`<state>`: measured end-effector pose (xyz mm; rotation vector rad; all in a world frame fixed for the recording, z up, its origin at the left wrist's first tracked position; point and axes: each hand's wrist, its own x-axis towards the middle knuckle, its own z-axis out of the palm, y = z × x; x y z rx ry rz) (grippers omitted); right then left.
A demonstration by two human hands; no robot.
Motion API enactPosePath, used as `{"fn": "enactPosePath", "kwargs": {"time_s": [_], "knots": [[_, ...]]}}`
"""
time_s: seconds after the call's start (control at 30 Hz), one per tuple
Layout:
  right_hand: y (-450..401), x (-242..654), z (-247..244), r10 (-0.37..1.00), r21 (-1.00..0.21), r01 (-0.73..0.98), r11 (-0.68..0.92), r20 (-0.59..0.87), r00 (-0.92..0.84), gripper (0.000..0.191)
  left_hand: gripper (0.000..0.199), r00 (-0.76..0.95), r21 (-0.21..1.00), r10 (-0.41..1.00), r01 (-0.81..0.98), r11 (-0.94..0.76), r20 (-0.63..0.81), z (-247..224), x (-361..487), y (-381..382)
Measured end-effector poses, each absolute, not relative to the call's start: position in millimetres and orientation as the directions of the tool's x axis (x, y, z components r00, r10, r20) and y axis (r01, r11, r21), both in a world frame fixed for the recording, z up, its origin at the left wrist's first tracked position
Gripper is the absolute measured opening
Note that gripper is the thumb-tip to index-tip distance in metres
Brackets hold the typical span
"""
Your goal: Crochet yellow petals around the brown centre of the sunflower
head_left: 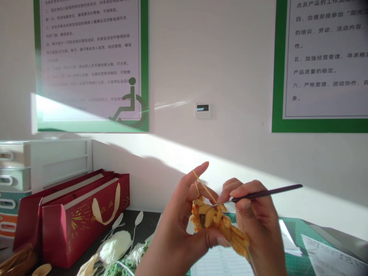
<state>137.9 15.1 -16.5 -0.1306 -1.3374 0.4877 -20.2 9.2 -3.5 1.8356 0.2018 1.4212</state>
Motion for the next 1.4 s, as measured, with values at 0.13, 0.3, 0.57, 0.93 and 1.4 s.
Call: {"fn": "enactPosePath", "kwargs": {"time_s": [0.13, 0.3, 0.57, 0.93, 1.4], "knots": [[14.0, 144.3, -15.1, 0.400, -0.365, -0.222, 0.904, 0.906, 0.139, 0.009, 0.091, 0.327, 0.608, 0.540, -0.155, -0.779, 0.775, -1.4, -19.5, 6.3], [11.7, 149.5, -12.2, 0.344, -0.322, -0.142, 0.936, 0.924, 0.170, 0.009, 0.089, 0.199, 0.518, 0.499, -0.059, -0.853, 0.844, -1.8, -9.0, 7.3], [5.4, 149.4, -14.3, 0.283, -0.267, -0.095, 0.959, 0.918, 0.278, 0.009, 0.079, 0.072, 0.390, 0.388, -0.018, -0.920, 0.919, -5.5, -1.1, 8.9], [4.7, 143.9, -15.4, 0.295, -0.282, -0.089, 0.955, 0.895, 0.335, 0.009, 0.081, 0.043, 0.380, 0.380, 0.011, -0.925, 0.924, -4.7, -1.9, 6.2], [4.3, 143.5, -15.4, 0.341, -0.328, -0.099, 0.940, 0.877, 0.339, 0.008, 0.077, 0.013, 0.421, 0.421, 0.005, -0.907, 0.907, -7.1, 0.2, 4.5]]}}
